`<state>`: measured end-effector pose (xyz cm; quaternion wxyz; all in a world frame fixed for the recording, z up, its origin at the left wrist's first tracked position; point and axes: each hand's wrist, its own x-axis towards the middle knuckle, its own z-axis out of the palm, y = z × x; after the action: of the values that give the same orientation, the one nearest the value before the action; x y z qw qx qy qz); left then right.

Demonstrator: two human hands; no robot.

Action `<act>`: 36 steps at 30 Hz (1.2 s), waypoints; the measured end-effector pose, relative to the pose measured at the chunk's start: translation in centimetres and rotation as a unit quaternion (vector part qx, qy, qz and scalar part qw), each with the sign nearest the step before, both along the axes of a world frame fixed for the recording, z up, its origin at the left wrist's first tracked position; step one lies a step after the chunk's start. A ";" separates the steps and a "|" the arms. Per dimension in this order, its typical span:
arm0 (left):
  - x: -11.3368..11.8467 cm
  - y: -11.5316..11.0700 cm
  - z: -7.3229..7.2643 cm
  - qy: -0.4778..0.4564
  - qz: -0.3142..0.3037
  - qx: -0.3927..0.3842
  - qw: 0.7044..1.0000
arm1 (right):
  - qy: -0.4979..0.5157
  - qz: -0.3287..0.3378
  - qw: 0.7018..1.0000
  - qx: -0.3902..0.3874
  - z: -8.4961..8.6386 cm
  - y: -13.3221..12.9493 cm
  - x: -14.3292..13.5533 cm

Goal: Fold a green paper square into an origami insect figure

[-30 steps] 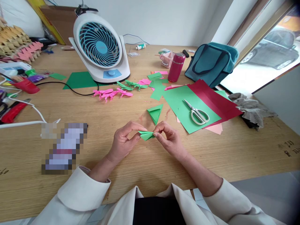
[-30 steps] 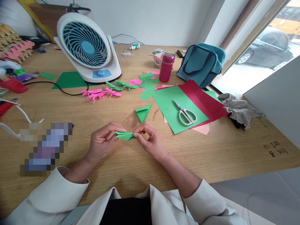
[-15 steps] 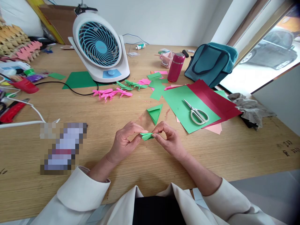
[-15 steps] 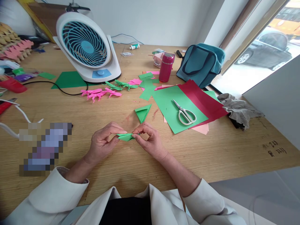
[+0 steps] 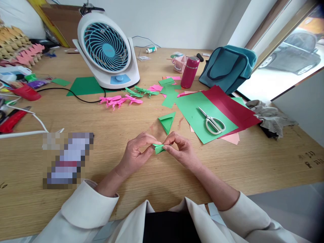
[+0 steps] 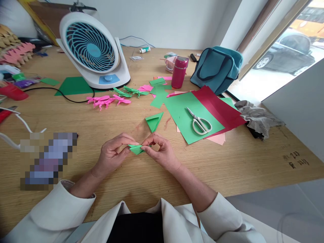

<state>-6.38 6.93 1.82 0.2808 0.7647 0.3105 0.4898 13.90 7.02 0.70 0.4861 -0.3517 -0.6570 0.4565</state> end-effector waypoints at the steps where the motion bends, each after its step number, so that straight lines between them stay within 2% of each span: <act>1: 0.0 0.0 0.0 -0.002 -0.001 -0.002 1.000 | 0.003 0.002 1.000 0.000 0.0 0.0 0.0; 8: 0.2 -0.2 0.1 -0.005 -0.006 -0.040 0.999 | -0.002 0.004 1.000 -0.001 0.0 0.0 -0.1; 15: 0.4 -0.8 0.9 0.013 0.012 -0.049 0.999 | -0.008 -0.006 1.000 0.005 0.2 -0.1 -0.1; 19: 0.2 -0.8 0.7 0.005 0.006 -0.071 0.997 | -0.017 -0.009 1.000 0.004 0.3 -0.1 -0.1; 25: -0.2 -0.3 0.1 0.002 -0.012 -0.039 0.999 | -0.001 0.012 1.000 -0.008 0.1 -0.1 0.0; 36: 0.0 -0.5 0.5 0.030 0.033 0.038 0.998 | -0.034 0.010 0.999 0.015 0.3 -0.1 0.1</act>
<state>-6.39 6.42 2.31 0.2257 0.7789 0.3245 0.4870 13.96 6.92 1.01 0.4647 -0.3531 -0.6831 0.4390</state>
